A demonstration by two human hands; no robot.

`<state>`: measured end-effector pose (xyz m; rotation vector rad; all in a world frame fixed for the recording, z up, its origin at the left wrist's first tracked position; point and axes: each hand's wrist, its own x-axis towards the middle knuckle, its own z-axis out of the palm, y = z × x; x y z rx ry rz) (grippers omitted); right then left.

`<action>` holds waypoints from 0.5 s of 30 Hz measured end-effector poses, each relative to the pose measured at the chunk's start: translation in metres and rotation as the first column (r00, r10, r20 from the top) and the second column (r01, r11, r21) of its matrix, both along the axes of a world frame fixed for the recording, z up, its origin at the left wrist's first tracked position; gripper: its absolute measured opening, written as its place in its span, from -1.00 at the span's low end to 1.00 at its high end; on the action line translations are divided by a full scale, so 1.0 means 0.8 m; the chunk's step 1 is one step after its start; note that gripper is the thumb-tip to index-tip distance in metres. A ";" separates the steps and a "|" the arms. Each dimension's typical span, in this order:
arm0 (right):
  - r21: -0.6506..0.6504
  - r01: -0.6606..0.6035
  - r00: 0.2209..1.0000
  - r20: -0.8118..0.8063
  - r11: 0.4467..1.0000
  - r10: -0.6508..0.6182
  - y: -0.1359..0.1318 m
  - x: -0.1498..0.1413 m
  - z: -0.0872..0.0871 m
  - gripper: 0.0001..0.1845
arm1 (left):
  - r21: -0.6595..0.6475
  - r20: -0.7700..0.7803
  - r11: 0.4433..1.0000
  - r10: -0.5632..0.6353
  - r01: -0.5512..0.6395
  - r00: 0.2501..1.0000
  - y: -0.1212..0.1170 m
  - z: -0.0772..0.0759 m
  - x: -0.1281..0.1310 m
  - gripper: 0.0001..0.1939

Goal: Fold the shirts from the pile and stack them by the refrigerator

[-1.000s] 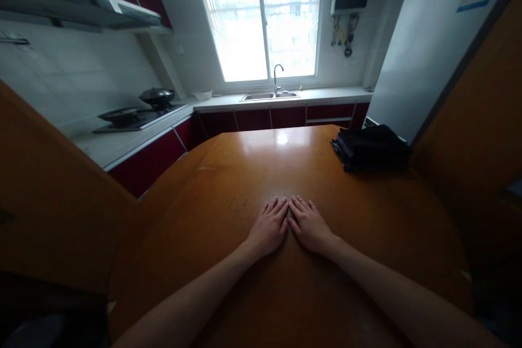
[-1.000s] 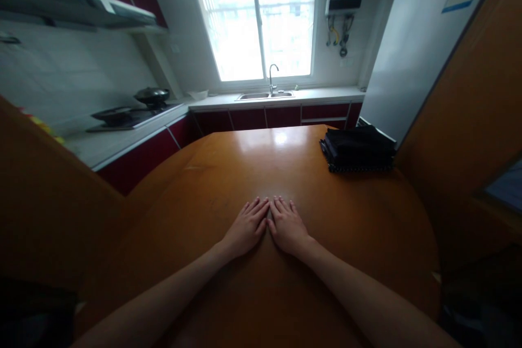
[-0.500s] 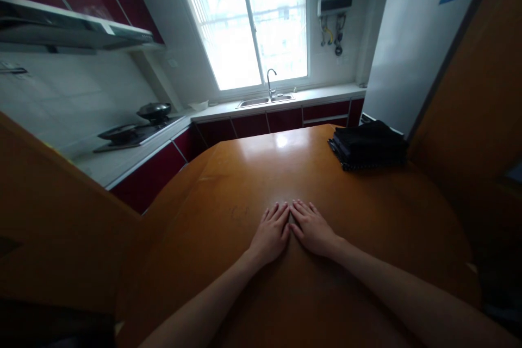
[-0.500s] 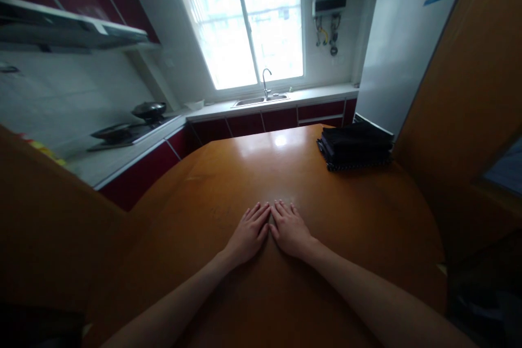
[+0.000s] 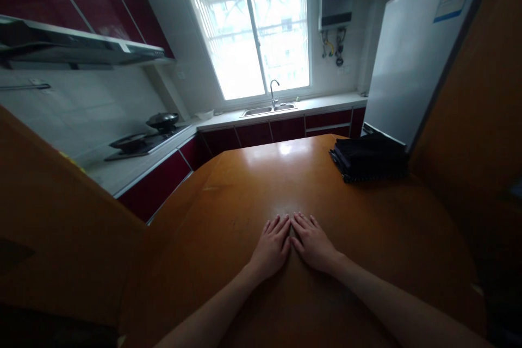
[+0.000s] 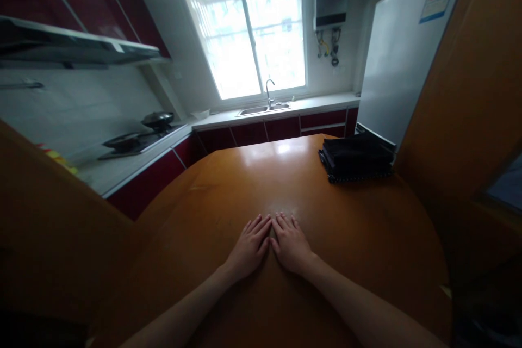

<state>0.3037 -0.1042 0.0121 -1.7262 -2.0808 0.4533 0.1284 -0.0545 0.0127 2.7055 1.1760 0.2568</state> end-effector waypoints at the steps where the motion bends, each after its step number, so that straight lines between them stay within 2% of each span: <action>1: -0.003 0.001 1.000 0.000 1.000 -0.001 0.000 0.000 -0.001 -0.31 | -0.003 0.003 1.000 -0.002 0.002 1.000 0.000 0.000 0.000 -0.42; 8: -0.015 0.005 1.000 0.004 1.000 -0.005 0.004 -0.001 -0.008 -0.32 | -0.010 0.011 1.000 -0.002 0.002 1.000 0.000 -0.003 -0.003 -0.41; 15: -0.035 0.014 1.000 -0.015 0.999 -0.014 0.003 -0.001 0.000 -0.30 | 0.012 0.036 1.000 -0.027 0.027 0.999 0.007 -0.015 -0.007 -0.40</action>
